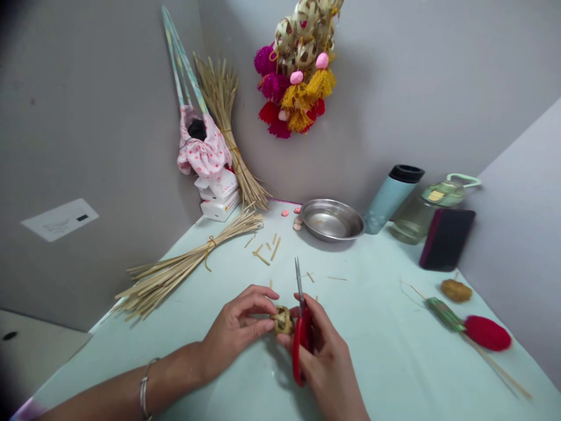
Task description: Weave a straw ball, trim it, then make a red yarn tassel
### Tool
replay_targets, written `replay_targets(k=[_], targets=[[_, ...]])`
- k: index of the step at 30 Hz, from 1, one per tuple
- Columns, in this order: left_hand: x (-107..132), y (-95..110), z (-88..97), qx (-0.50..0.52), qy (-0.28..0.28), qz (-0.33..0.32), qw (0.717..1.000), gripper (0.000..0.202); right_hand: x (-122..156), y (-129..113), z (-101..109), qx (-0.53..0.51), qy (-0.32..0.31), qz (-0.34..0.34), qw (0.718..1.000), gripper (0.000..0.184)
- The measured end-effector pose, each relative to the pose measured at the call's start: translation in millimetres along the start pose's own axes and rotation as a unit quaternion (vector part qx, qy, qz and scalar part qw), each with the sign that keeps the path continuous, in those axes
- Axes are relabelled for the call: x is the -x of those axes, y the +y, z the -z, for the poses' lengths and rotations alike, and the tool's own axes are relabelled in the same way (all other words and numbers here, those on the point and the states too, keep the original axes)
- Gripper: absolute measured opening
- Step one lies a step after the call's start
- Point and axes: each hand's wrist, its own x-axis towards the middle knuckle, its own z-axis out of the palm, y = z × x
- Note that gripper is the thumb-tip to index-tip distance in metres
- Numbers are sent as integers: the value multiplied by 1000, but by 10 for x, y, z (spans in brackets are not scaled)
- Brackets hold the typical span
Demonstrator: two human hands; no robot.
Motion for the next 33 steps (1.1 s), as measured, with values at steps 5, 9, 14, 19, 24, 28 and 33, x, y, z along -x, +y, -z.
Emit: replay_targets(k=[5,9,14,19,24,28,33], targets=[[-24,8,9,34,4,5,999,18,20,-133,-44,-13,15,5,1000,69],[-40,1,23,56,4,14,998,19,15,-267,-87,-24,34,-8,999,62],[-32,9,13,66,-3,23,998,20,15,-266,-105,-42,42,-13,998,59],[-21,15,5,88,-32,16,995,25,26,-251,-101,-24,49,-10,998,54],[-7,-22,11,56,-38,20,998,32,15,-256,-101,-33,39,-8,999,55],[-4,-30,10,9,1,-8,1000,22,3,-242,-107,-39,31,-21,999,55],[-17,-20,6,-27,22,-35,999,12,-4,-234,-100,-34,32,-24,999,56]])
